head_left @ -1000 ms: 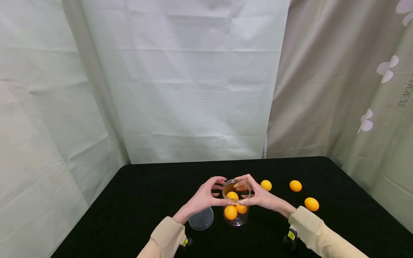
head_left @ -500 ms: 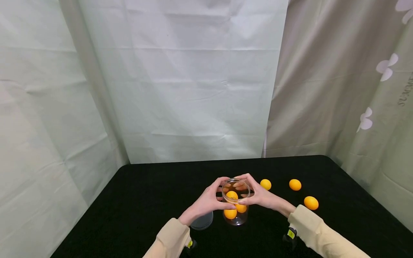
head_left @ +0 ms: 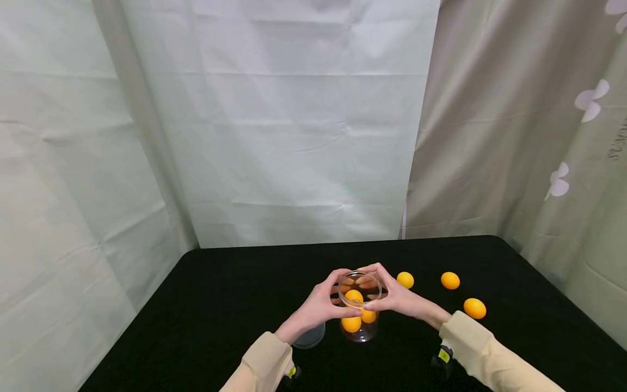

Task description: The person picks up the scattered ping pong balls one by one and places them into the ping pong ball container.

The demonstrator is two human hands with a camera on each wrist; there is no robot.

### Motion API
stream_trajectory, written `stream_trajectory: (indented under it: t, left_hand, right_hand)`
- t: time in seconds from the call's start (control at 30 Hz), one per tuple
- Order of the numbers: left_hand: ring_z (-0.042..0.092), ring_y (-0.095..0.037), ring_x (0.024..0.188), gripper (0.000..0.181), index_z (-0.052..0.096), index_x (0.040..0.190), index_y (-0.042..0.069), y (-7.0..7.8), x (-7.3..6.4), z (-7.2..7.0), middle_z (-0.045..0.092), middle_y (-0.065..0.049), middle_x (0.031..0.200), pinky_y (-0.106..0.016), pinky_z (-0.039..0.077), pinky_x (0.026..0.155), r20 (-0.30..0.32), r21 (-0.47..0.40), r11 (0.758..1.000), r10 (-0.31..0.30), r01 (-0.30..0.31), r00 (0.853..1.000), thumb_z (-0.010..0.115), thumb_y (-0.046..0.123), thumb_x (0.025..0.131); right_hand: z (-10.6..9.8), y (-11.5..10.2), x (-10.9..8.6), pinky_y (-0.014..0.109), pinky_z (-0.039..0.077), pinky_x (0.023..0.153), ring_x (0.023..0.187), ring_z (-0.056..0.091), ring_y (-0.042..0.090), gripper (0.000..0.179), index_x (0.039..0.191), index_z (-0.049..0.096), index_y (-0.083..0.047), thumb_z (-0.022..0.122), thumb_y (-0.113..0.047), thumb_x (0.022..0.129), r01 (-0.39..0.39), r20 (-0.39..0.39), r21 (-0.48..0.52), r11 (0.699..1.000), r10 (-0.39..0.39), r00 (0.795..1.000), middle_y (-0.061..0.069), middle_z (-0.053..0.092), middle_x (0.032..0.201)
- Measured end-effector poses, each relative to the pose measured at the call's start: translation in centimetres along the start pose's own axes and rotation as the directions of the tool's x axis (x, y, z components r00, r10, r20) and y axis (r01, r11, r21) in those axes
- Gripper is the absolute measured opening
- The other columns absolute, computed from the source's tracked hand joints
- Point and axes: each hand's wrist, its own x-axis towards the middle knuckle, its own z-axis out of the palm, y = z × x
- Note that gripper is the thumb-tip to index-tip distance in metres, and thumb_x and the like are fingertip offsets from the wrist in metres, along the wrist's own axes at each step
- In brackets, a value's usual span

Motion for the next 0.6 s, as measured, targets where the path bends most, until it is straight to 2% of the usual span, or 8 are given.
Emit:
stream_trajectory:
  t: [0.13, 0.37, 0.6]
  left_hand:
    - [0.043, -0.033, 0.113, 0.068, 0.032, 0.135, 0.018, 0.4, -0.2, 0.1, 0.037, -0.012, 0.132, -0.033, 0.044, 0.083, -0.007, -0.003, 1.000, 0.008, -0.008, 1.000, 0.070, 0.023, 0.079]
    - [0.042, -0.041, 0.112, 0.065, 0.033, 0.134, 0.007, 3.0, -0.8, 0.0, 0.038, -0.019, 0.129, -0.036, 0.045, 0.082, -0.001, -0.018, 0.999, 0.032, -0.032, 0.999, 0.069, 0.015, 0.080]
    - [0.043, -0.041, 0.111, 0.064, 0.034, 0.133, 0.007, 3.2, -1.0, 0.1, 0.039, -0.019, 0.127, -0.037, 0.045, 0.082, -0.006, -0.030, 0.999, 0.039, -0.039, 0.999, 0.069, 0.014, 0.080]
  right_hand:
    - [0.0, 0.1, 0.0, 0.048, 0.039, 0.087, 0.115, 0.035, 0.035, 0.061, 0.130, 0.025, -0.011, 0.061, -0.012, 0.082, -0.009, -0.004, -0.011, 1.000, 0.009, 1.000, 0.018, 0.030, 0.130]
    - [0.0, -0.1, 0.0, 0.052, 0.037, 0.088, 0.116, 0.034, 0.037, 0.060, 0.131, 0.026, -0.011, 0.060, -0.011, 0.082, -0.005, -0.008, -0.001, 1.000, 0.005, 1.000, 0.019, 0.029, 0.131]
    - [-0.1, -0.4, -0.2, 0.053, 0.034, 0.090, 0.118, 0.032, 0.037, 0.061, 0.132, 0.024, -0.011, 0.060, -0.009, 0.082, -0.033, 0.009, 0.014, 0.999, 0.033, 0.999, 0.018, 0.029, 0.131]
